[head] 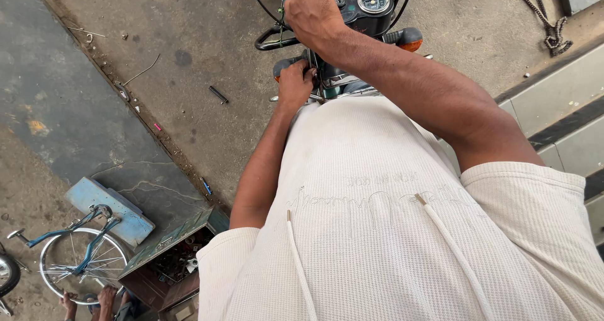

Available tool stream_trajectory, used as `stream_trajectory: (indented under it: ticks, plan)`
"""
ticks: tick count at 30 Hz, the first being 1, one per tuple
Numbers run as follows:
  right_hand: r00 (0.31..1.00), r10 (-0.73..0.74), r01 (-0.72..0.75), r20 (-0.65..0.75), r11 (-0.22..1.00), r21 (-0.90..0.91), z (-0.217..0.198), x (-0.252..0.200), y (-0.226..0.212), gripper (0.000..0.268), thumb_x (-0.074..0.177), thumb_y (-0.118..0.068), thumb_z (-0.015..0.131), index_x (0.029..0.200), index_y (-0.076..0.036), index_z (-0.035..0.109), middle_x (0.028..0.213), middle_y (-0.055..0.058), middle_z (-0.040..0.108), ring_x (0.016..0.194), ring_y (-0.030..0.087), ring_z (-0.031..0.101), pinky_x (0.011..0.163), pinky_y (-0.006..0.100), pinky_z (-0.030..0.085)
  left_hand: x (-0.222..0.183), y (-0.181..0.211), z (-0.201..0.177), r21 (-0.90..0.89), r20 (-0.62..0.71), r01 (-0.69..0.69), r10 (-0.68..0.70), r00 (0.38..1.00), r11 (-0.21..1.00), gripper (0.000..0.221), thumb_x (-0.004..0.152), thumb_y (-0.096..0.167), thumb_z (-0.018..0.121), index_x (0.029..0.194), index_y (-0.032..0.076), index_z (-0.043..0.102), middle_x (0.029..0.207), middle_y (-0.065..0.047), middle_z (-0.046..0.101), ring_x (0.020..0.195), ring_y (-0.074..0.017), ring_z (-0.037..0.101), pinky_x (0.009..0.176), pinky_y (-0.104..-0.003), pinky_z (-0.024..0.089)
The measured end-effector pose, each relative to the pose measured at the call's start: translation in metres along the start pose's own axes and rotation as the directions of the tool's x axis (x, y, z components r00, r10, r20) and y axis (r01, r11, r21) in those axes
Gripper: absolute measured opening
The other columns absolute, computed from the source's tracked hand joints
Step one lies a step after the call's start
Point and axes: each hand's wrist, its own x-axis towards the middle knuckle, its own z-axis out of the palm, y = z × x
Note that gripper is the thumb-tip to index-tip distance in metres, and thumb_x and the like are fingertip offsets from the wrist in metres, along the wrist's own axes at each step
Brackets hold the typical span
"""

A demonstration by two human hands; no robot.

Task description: Repairing the front headlight assembly and electrical wiring of a motorcycle.

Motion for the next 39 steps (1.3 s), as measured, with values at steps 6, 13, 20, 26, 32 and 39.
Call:
stream_trajectory:
  ticks: [6,13,20,26,32,39]
  plan:
    - [1.0,-0.016,0.016,0.012,1.0,0.011,-0.003,-0.009,-0.002,0.022,0.1,-0.028,0.064,0.083,-0.015,0.072,0.06,-0.005,0.051,0.052,0.004,0.049,0.047,0.027,0.042,-0.002,-0.002,0.0,0.02,-0.026,-0.067,0.068,0.997,0.998,0.013,0.092,0.011,0.072,0.092,-0.002,0.074,0.08,-0.021,0.074,0.071,-0.0355,0.072,0.068,-0.046,0.054]
    - [1.0,-0.021,0.019,-0.019,0.996,-0.091,-0.002,-0.015,-0.005,0.017,0.098,-0.026,0.062,0.088,-0.015,0.071,0.063,-0.006,0.052,0.055,0.005,0.048,0.05,0.027,0.041,-0.002,-0.003,0.002,0.002,0.005,-0.048,0.048,0.999,0.999,0.013,0.093,0.01,0.07,0.095,-0.002,0.074,0.081,-0.019,0.075,0.069,-0.0304,0.074,0.068,-0.043,0.055]
    - [1.0,-0.001,0.0,-0.023,0.999,-0.049,0.005,-0.015,-0.01,0.016,0.097,-0.025,0.063,0.087,-0.014,0.07,0.059,-0.005,0.048,0.053,0.004,0.047,0.047,0.027,0.04,-0.003,0.0,0.0,-0.01,0.028,-0.036,0.036,0.999,0.999,0.012,0.094,0.009,0.069,0.096,-0.002,0.074,0.082,-0.019,0.076,0.069,-0.0291,0.074,0.067,-0.042,0.056]
    - [0.998,-0.021,0.017,-0.057,0.997,-0.077,0.002,-0.02,-0.01,0.016,0.096,-0.025,0.065,0.084,-0.016,0.069,0.059,-0.006,0.041,0.057,0.004,0.044,0.048,0.025,0.038,-0.003,0.006,-0.002,0.016,0.087,0.053,-0.055,0.995,0.998,0.013,0.095,0.012,0.067,0.098,0.001,0.073,0.082,-0.015,0.076,0.068,-0.0236,0.075,0.065,-0.039,0.058]
    - [0.998,-0.035,0.034,-0.046,0.999,-0.019,-0.003,-0.022,-0.007,0.014,0.097,-0.022,0.064,0.086,-0.014,0.066,0.058,-0.007,0.04,0.055,0.003,0.041,0.045,0.023,0.037,-0.002,0.003,-0.003,0.019,0.085,0.013,-0.014,0.996,1.0,0.013,0.096,0.011,0.068,0.098,-0.001,0.073,0.082,-0.016,0.076,0.07,-0.0258,0.075,0.068,-0.041,0.057]
    - [0.996,-0.062,0.059,-0.069,0.997,-0.044,-0.005,-0.029,-0.008,0.016,0.097,-0.025,0.063,0.087,-0.012,0.066,0.06,-0.006,0.042,0.057,0.004,0.043,0.047,0.023,0.038,-0.003,0.005,-0.004,0.003,0.065,-0.028,0.027,0.997,1.0,0.012,0.094,0.008,0.068,0.103,0.0,0.072,0.086,-0.016,0.076,0.073,-0.0295,0.075,0.069,-0.043,0.056]
